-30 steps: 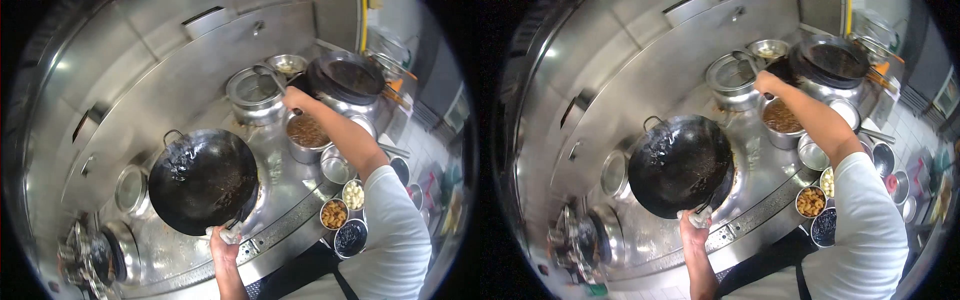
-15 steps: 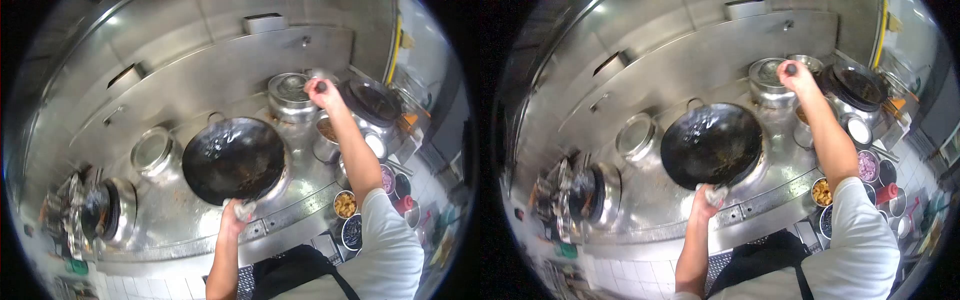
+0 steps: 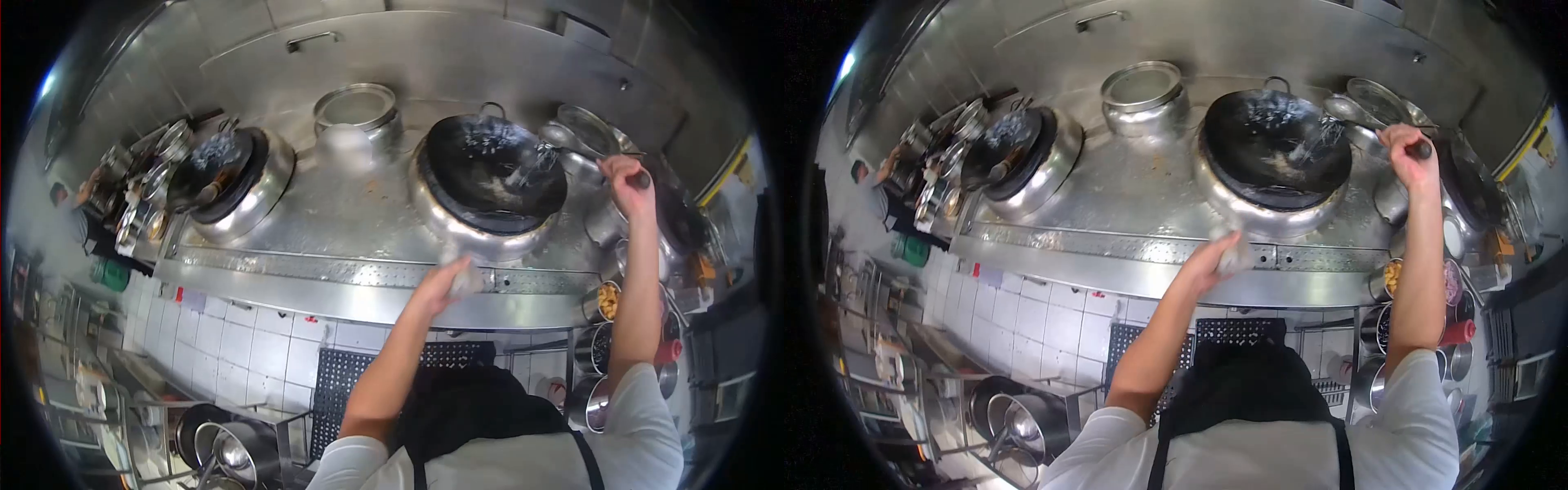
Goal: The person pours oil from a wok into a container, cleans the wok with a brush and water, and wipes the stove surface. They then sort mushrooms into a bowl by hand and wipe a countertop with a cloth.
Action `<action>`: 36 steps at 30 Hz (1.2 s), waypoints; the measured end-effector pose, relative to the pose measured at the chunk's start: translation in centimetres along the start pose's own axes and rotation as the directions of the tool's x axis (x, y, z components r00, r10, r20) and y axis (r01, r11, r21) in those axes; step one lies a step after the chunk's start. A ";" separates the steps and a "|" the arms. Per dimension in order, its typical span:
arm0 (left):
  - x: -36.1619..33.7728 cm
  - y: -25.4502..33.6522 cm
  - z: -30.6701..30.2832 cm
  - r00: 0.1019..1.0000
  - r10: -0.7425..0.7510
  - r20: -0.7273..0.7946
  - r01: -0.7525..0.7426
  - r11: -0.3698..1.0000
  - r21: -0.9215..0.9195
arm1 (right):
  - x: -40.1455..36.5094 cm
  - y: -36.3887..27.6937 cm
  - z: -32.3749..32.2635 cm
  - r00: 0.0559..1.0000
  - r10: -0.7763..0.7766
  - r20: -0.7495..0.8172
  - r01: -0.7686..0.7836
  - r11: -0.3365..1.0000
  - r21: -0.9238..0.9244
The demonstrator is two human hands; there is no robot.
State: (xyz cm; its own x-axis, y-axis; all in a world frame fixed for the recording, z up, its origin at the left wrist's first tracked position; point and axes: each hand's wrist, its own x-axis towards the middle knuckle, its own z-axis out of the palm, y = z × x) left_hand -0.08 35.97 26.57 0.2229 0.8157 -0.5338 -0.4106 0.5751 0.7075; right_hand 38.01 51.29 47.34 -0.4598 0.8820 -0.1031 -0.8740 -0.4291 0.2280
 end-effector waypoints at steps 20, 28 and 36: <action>-22.9 -4.4 -34.1 0.505 0.384 -0.773 -0.502 0.859 0.099 | 2.6 -1.3 -10.6 0.798 -0.011 0.603 -0.068 -0.995 0.072; -21.5 7.3 -50.6 0.486 0.544 -0.684 -0.395 0.835 0.384 | 25.5 30.2 -2.8 0.838 -0.419 0.350 -0.027 -0.672 -0.740; -25.7 7.5 -58.4 0.453 0.507 -0.733 -0.282 0.862 0.422 | 53.8 40.2 -6.4 0.872 -0.373 0.316 -0.105 -0.774 -0.625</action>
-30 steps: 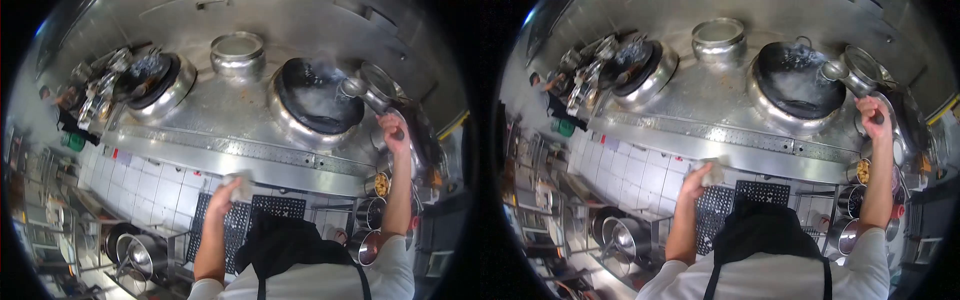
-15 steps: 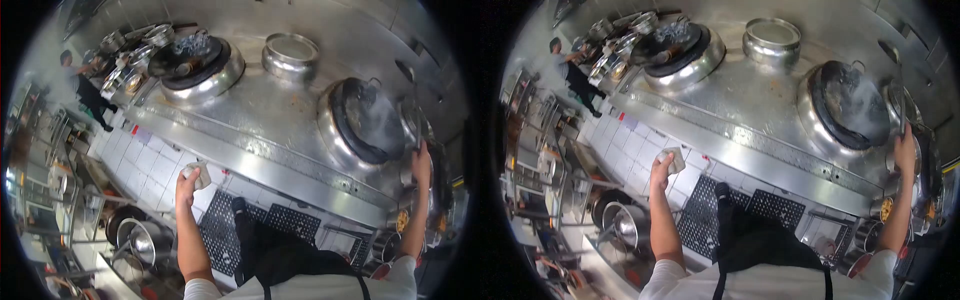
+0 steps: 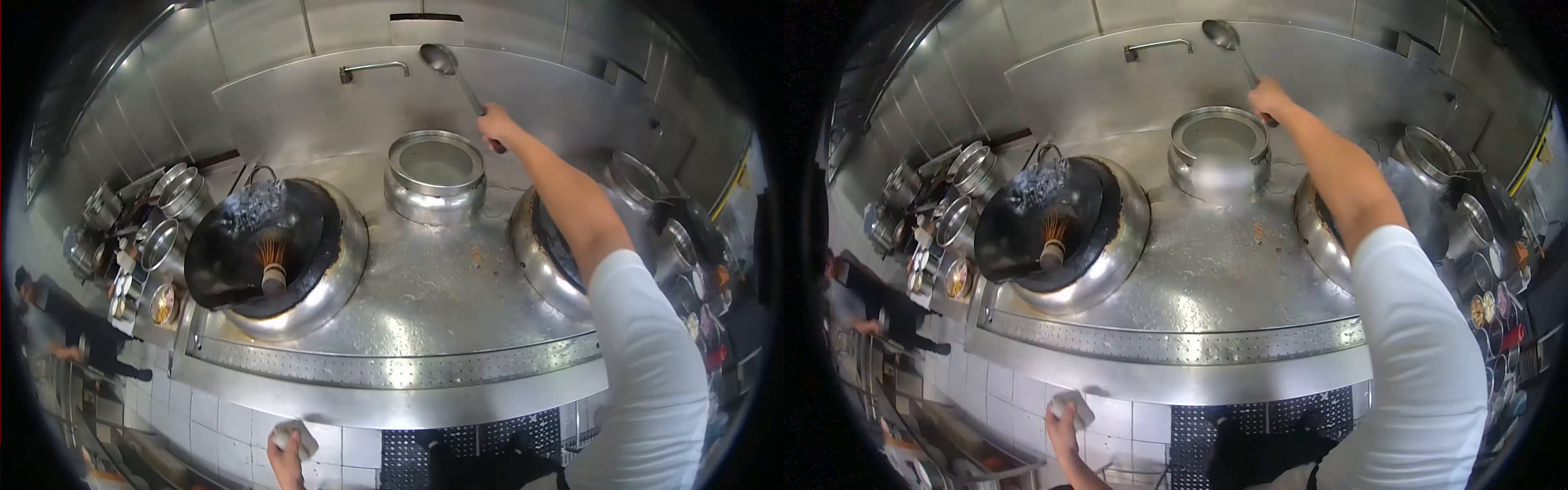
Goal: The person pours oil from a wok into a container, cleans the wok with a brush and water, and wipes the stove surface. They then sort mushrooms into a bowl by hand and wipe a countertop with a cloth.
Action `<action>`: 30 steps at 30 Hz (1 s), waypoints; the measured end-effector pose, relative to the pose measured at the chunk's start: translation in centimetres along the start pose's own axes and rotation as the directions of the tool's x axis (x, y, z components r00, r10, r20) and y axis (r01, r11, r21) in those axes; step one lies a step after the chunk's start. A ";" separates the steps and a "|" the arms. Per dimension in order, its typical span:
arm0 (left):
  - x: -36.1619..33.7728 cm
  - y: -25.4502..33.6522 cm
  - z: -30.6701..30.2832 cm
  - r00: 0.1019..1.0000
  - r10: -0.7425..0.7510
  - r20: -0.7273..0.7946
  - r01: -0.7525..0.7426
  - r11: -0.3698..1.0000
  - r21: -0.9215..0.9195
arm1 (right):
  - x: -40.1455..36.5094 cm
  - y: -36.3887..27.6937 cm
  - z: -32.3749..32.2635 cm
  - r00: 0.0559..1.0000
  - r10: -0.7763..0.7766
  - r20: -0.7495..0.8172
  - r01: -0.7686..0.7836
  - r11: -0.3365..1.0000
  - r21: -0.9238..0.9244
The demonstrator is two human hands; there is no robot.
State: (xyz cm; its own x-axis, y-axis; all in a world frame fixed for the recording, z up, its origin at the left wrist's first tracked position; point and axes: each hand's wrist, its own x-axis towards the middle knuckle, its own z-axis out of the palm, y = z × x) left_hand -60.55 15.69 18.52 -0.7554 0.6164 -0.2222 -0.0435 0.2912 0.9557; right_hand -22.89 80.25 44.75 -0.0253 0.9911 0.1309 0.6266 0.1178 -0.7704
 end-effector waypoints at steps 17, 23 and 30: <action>-4.4 4.2 -3.9 0.991 -0.125 0.038 0.127 0.990 -0.062 | -10.1 -4.3 0.0 0.989 -0.050 0.139 0.051 0.999 0.002; -7.4 4.6 -3.9 0.999 -0.027 0.019 0.029 0.995 -0.091 | -8.5 -3.0 2.1 0.973 -0.220 0.069 0.228 0.962 -0.148; -7.8 6.0 -2.9 0.999 -0.029 -0.027 0.027 0.996 -0.080 | -8.8 -8.8 0.9 0.944 -0.196 0.264 0.245 0.956 -0.164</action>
State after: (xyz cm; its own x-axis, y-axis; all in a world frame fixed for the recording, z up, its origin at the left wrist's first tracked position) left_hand -56.83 10.49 26.54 -0.7715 0.5874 -0.2443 -0.1155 0.2484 0.9618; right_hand -28.89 70.55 49.88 -0.3526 0.9293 0.1103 0.7203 0.3447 -0.6019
